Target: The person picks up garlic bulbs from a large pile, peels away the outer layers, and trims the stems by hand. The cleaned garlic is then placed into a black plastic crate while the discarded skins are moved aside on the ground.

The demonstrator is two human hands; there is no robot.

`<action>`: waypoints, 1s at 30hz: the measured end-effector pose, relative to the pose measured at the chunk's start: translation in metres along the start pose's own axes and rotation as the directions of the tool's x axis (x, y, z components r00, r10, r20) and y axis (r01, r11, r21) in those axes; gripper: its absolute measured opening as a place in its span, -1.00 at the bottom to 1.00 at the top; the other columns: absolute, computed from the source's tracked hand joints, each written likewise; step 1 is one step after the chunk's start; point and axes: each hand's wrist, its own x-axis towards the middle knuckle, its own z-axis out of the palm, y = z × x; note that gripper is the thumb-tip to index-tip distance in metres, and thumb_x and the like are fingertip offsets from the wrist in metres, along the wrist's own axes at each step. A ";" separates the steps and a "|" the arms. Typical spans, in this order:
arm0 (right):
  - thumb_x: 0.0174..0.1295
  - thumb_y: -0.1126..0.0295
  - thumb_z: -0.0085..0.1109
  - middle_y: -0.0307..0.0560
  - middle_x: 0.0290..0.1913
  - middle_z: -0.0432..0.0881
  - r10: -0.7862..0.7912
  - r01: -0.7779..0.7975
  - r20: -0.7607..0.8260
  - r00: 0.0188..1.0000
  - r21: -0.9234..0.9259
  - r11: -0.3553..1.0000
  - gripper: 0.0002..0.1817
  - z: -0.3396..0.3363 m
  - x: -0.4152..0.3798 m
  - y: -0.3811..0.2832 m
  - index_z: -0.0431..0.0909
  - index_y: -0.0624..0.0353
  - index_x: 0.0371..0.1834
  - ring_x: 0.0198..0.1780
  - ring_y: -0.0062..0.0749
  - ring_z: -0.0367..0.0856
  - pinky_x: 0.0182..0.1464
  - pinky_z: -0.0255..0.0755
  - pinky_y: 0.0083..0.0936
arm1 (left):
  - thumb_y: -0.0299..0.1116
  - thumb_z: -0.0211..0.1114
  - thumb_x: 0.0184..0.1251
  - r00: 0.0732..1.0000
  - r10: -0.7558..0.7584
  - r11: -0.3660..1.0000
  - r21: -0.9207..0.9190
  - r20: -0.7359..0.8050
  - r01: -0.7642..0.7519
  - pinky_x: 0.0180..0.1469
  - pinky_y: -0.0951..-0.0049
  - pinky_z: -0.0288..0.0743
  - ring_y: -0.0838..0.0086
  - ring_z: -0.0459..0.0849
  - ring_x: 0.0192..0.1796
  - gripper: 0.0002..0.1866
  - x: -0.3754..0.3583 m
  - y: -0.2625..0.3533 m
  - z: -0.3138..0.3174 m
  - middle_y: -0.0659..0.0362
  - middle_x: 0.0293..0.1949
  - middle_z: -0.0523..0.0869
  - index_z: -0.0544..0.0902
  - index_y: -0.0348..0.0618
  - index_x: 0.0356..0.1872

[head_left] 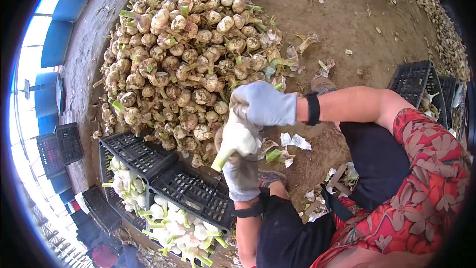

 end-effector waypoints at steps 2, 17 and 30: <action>0.22 0.40 0.07 -0.03 -0.34 0.65 0.188 -0.207 0.117 0.975 0.173 0.963 -0.83 -0.004 0.005 0.001 0.59 0.23 -0.22 -0.33 -0.33 0.65 -0.25 0.51 -0.41 | -0.22 0.36 0.26 0.995 -0.095 0.991 -0.094 -0.012 0.093 0.24 0.19 0.43 0.27 0.52 0.23 -0.36 0.000 0.003 0.004 0.10 0.24 0.49 0.34 -0.22 0.30; 0.28 0.47 -0.05 -0.07 -0.33 0.68 0.081 -0.249 0.282 0.956 0.633 0.733 -0.77 -0.006 -0.028 -0.018 0.52 0.37 -0.12 -0.37 -0.49 0.65 -0.42 0.58 -0.55 | 0.02 0.18 0.39 0.941 -0.098 0.951 -0.309 -0.323 -0.007 0.11 0.21 0.49 0.33 0.64 -0.05 -0.57 0.012 0.017 0.022 0.15 -0.14 0.68 0.59 -0.20 -0.11; 0.14 0.14 0.26 -0.02 -0.03 0.60 -0.225 0.318 0.359 0.906 -0.227 0.920 -0.64 -0.004 -0.020 0.003 0.59 0.00 -0.02 0.00 -0.06 0.62 -0.02 0.50 -0.19 | -0.02 0.08 0.39 0.926 -0.074 0.836 -0.529 -0.369 -0.144 0.42 -0.08 0.20 0.01 0.48 0.26 -0.43 0.010 0.029 -0.010 -0.09 0.15 0.58 0.47 -0.37 0.16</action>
